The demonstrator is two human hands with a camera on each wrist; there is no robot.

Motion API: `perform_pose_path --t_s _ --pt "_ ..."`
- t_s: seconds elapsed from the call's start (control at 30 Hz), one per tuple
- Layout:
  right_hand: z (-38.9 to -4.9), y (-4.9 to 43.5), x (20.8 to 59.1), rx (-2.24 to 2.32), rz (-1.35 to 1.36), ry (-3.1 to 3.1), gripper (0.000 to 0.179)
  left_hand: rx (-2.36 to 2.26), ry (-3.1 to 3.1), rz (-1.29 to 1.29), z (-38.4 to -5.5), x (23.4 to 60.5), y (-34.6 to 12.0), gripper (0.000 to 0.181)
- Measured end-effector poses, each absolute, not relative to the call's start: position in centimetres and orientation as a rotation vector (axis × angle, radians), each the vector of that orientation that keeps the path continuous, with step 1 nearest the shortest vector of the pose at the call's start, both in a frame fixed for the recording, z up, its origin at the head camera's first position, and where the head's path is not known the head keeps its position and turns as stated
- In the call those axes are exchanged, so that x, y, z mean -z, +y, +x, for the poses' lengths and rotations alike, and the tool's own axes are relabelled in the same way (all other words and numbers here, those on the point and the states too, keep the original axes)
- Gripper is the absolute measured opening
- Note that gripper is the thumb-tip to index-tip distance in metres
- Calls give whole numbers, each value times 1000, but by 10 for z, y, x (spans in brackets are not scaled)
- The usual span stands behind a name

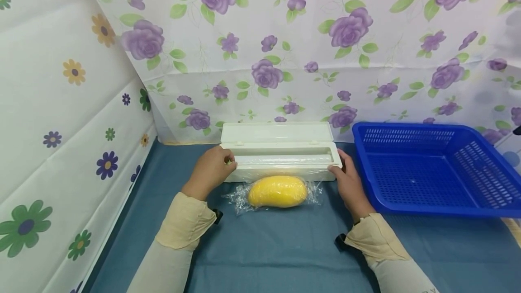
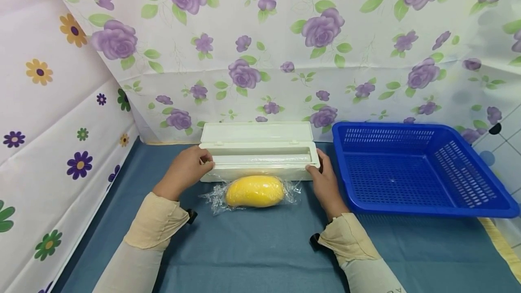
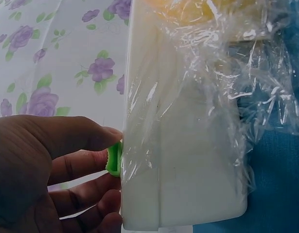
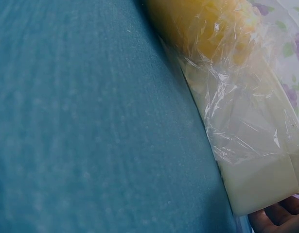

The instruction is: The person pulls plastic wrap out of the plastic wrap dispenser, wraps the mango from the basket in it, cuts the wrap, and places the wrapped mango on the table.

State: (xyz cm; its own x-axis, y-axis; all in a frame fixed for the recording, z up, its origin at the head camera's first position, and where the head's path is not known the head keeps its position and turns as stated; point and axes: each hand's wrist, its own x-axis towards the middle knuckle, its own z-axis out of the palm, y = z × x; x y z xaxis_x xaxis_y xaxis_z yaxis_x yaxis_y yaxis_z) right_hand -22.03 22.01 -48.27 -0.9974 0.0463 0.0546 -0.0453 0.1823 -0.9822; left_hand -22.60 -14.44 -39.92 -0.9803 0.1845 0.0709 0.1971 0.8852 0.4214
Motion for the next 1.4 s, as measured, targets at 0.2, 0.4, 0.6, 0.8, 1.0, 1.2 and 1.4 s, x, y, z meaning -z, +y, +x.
perform_pose_path --t_s 0.2,0.4,0.6,0.8,1.0,1.2,1.4 --pt "-220 220 483 -1961 -14 -2367 64 677 -3029 -290 -227 399 -146 13" --pt "-221 220 483 -1963 -18 -2369 64 658 -3032 -239 -226 399 -146 16" --pt "-221 220 483 -1965 3 -2362 64 763 -3046 -102 -226 399 -146 35" --pt "-219 220 482 -1972 15 -2352 63 802 -3049 -34 -227 401 -146 54" --pt "-220 220 482 -1975 18 -2357 64 836 -3075 5 -228 401 -147 73" --pt "-219 220 482 -1975 24 -2356 64 827 -3134 2 -230 401 -146 83" --pt "-217 220 481 -1973 20 -2365 65 796 -3194 2 -230 401 -146 87"
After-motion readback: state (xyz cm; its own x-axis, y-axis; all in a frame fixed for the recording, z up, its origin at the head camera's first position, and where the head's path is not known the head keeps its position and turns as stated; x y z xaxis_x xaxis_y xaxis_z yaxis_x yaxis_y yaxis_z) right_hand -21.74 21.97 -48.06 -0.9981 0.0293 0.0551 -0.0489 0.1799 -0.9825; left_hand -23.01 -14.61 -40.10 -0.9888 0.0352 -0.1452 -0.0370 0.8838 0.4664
